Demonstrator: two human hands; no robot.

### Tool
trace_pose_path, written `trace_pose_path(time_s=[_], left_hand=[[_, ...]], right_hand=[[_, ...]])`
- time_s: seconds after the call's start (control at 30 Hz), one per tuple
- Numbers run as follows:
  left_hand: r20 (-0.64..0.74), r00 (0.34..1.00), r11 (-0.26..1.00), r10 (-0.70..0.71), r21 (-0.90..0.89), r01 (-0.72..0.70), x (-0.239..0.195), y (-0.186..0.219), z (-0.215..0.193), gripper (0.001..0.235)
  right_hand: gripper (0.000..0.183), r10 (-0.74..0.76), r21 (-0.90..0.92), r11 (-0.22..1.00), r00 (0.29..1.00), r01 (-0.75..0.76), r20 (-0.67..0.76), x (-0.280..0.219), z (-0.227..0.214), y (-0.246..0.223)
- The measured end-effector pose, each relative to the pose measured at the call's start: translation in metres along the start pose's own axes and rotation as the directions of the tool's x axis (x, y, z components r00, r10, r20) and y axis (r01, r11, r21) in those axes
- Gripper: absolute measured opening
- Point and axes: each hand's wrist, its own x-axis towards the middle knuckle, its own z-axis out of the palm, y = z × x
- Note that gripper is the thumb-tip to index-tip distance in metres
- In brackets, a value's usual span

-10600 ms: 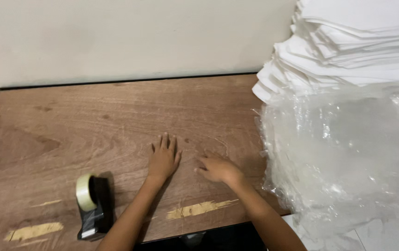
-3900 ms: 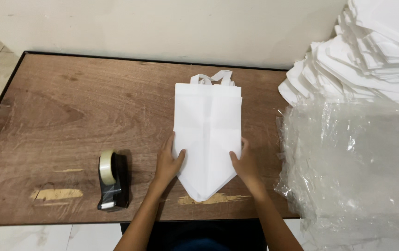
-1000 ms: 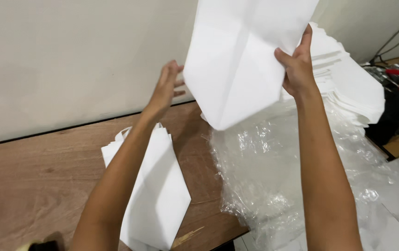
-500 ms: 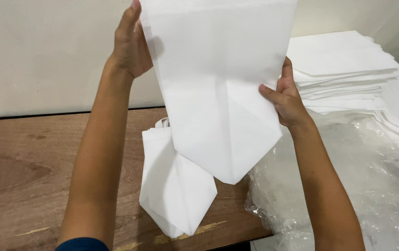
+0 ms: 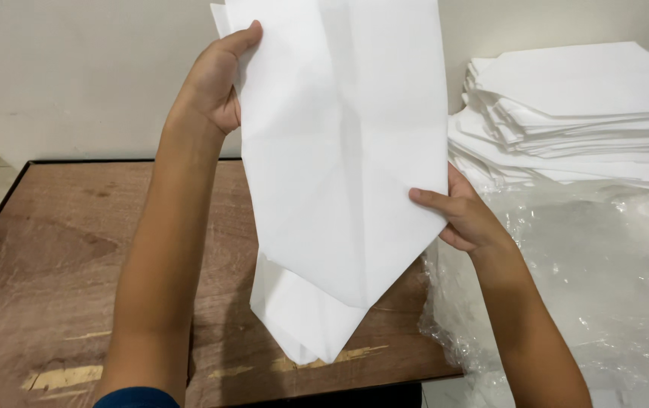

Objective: The person repeatedly picks up sheets of white tissue paper from a large stack, folds them in half, and places them onto a smaller stack on the table. The person also handles a roll of tape and a sheet of bubble wrap.

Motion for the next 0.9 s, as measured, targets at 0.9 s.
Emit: trace_pose_path(time_s=[0.9], left_hand=[[-0.195,0.93,0.917,-0.312,0.193,0.348,0.073,-0.285,-0.203,0.097]], right_hand=[[0.082,0.016,-0.183,0.983,0.996,-0.032,-0.084,0.0,0.027,0.186]])
